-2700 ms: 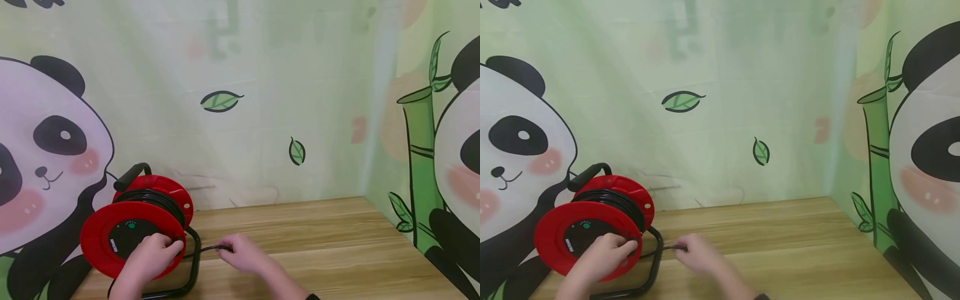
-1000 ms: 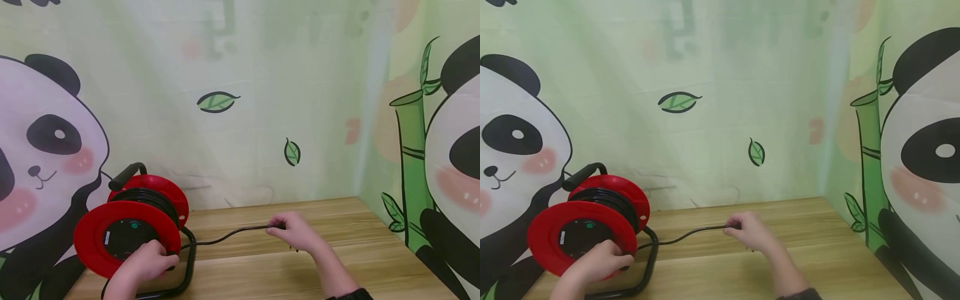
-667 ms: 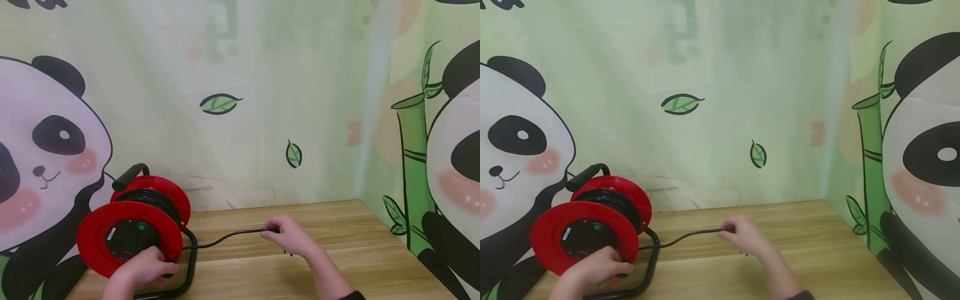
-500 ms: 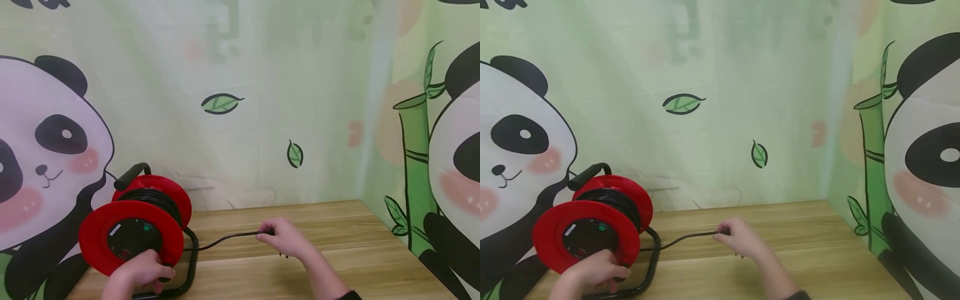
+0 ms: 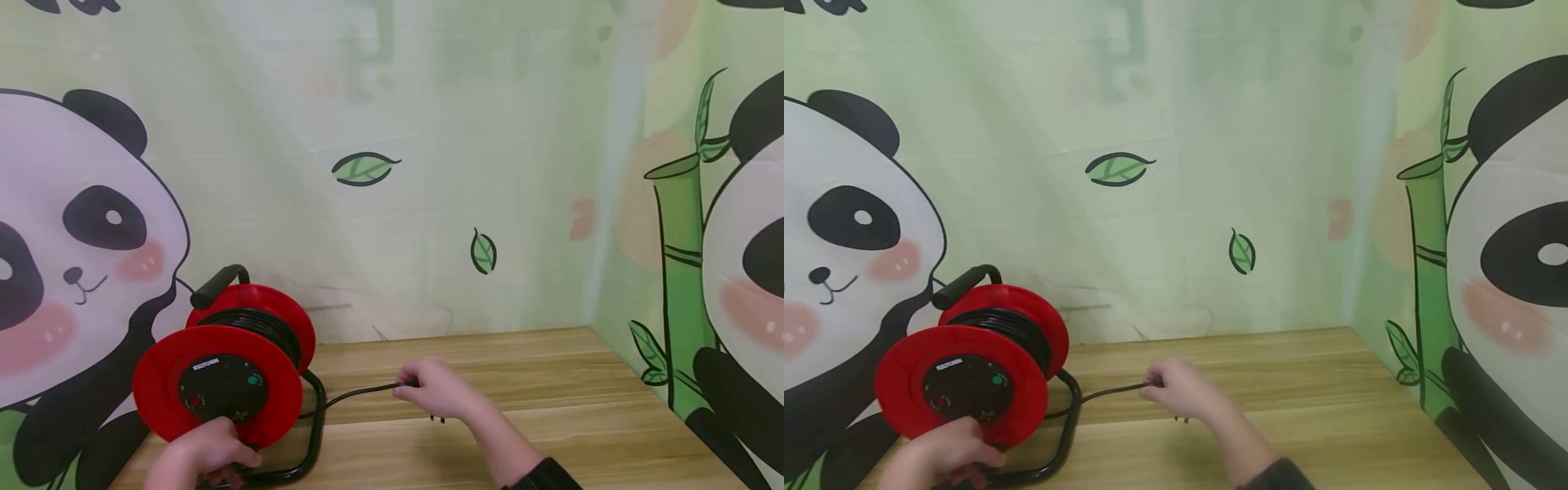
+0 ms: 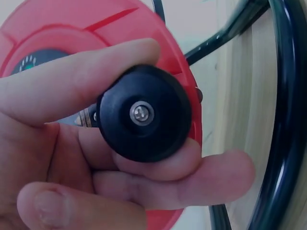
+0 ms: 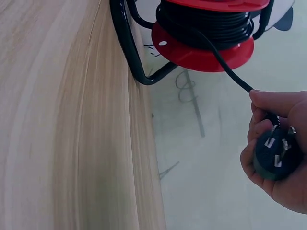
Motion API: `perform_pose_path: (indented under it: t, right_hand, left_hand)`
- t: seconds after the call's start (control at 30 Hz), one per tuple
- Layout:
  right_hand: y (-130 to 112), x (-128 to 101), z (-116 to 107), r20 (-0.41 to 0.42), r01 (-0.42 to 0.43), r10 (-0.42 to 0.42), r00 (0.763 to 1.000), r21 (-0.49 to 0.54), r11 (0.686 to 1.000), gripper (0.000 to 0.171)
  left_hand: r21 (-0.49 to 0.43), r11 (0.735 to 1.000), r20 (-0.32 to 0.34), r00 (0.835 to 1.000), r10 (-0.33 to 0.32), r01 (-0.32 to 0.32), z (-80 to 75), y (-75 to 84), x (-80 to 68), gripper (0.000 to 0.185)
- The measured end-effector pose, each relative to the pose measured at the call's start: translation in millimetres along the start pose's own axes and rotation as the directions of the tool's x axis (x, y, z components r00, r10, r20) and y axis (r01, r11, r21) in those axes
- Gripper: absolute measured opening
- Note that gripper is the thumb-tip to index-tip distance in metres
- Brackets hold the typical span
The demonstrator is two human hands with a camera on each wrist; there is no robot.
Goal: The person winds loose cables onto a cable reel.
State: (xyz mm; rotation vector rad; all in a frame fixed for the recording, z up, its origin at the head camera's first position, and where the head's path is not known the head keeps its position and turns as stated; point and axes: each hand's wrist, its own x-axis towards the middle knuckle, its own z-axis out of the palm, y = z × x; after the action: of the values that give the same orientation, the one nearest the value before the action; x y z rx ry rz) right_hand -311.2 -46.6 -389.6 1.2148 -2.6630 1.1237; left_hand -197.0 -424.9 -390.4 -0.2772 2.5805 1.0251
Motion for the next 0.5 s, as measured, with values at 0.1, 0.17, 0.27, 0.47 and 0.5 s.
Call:
perform_pose_path:
  t: [0.1, 0.17, 0.27, 0.47, 0.5]
  right_hand:
    - [-4.3, 4.4, 3.8, 0.021, -0.009, 0.009, 1.000, 0.000, 1.000, 0.016]
    - [-6.8, 7.1, 7.1, 0.032, -0.020, 0.020, 0.999, 0.019, 1.000, 0.018]
    - [-10.1, 11.0, 12.2, 0.055, -0.041, 0.038, 0.998, 0.054, 0.998, 0.018]
    - [-15.6, 18.7, 19.9, 0.082, -0.052, 0.045, 0.996, 0.084, 0.995, 0.015]
    - [-16.7, 20.0, 20.5, 0.080, -0.048, 0.041, 0.996, 0.080, 0.996, 0.014]
  left_hand:
    - [-0.044, 0.999, -0.012, 1.000, -0.014, 0.013, -2.9, -8.1, -2.2, 0.021]
    - [-0.079, 0.997, -0.006, 1.000, -0.001, 0.001, -6.3, -15.6, -3.2, 0.020]
    - [-0.149, 0.989, 0.003, 1.000, 0.023, -0.022, -11.9, -27.0, -5.5, 0.017]
    - [-0.249, 0.968, 0.001, 1.000, 0.028, -0.027, -24.1, -47.5, -10.2, 0.019]
    - [-0.255, 0.967, -0.001, 1.000, 0.030, -0.029, -26.3, -50.5, -10.6, 0.020]
